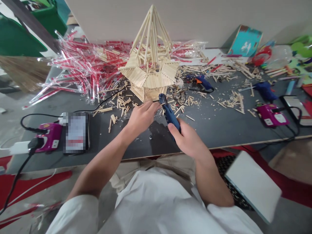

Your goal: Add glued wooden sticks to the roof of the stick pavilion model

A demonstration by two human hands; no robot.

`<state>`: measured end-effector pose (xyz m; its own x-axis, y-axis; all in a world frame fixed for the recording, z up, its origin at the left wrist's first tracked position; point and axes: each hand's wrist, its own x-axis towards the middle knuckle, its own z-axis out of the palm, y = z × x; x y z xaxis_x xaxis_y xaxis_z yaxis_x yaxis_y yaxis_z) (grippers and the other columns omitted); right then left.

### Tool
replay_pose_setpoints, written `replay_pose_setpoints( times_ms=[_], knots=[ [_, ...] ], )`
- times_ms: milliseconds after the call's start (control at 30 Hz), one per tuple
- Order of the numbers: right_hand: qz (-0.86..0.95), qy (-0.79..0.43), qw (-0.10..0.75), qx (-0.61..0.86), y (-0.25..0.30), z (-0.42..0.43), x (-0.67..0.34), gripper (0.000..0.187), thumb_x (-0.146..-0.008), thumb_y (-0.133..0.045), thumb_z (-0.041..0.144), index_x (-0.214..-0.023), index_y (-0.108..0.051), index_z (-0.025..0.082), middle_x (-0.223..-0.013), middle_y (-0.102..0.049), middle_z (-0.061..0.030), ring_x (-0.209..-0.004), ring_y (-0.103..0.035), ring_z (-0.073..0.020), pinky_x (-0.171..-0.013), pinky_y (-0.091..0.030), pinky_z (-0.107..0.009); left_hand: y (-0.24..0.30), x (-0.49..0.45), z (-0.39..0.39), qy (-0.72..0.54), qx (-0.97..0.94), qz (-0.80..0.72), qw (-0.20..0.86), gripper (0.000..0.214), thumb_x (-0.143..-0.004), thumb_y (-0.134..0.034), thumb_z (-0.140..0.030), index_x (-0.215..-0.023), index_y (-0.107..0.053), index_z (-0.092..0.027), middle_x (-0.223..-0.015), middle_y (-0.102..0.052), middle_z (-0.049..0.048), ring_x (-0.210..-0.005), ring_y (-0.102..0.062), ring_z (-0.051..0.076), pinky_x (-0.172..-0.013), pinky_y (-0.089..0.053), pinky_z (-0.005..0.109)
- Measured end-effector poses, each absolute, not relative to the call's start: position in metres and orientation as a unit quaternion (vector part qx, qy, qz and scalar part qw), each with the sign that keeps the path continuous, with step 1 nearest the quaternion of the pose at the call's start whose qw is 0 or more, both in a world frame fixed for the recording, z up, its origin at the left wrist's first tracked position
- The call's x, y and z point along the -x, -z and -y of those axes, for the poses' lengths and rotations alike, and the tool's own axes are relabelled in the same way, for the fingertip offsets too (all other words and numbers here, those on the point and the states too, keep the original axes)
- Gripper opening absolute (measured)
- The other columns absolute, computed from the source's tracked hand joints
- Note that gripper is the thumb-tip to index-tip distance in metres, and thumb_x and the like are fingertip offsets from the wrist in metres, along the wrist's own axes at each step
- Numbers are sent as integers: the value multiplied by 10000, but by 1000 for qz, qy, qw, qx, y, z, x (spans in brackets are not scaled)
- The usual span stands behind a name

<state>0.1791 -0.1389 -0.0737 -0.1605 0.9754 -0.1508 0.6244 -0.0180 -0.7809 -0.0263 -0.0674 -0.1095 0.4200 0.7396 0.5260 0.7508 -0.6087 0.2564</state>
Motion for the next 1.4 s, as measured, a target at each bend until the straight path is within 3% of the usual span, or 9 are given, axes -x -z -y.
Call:
replay_pose_setpoints(
  times_ms=[400,633,833,1067,1400],
  knots=[
    [671,-337,228,620,76,143,-171,389,-1025,-439,570,-1118,-601,229,-1033,-697,-95,-878,-640,-267,-751,-440,-383,110,27,68,302,841,448,31,328,-1102,-361,-264,-1037,-666,-163,-832,-708,54,-743,-683,140,-614,-419,247],
    [661,-337,228,630,79,140,-170,414,-1015,-431,616,-996,-592,235,-956,-695,-79,-832,-622,-254,-743,-418,-375,114,27,67,322,840,437,17,306,-1090,-384,-235,-1030,-670,-146,-826,-707,67,-727,-674,146,-614,-413,257],
    [611,-415,254,625,95,141,-169,548,-969,-417,752,-887,-581,236,-814,-684,-44,-773,-634,-234,-703,-402,-335,116,27,67,322,830,456,-8,275,-1074,-409,-214,-1037,-674,-149,-832,-717,70,-708,-665,136,-604,-418,242],
    [644,-286,245,666,95,149,-154,562,-1039,-243,687,-914,-533,222,-906,-688,-101,-846,-641,-265,-713,-341,-341,111,26,69,320,838,441,21,244,-1051,-425,-164,-1054,-668,-139,-875,-743,74,-742,-688,138,-631,-461,235],
    [663,-222,226,679,101,147,-151,567,-1065,-220,624,-890,-554,201,-864,-690,-106,-758,-622,-247,-669,-276,-338,108,26,69,316,839,441,46,252,-1043,-412,-142,-999,-660,-134,-837,-731,70,-723,-694,149,-619,-478,245]
  ],
)
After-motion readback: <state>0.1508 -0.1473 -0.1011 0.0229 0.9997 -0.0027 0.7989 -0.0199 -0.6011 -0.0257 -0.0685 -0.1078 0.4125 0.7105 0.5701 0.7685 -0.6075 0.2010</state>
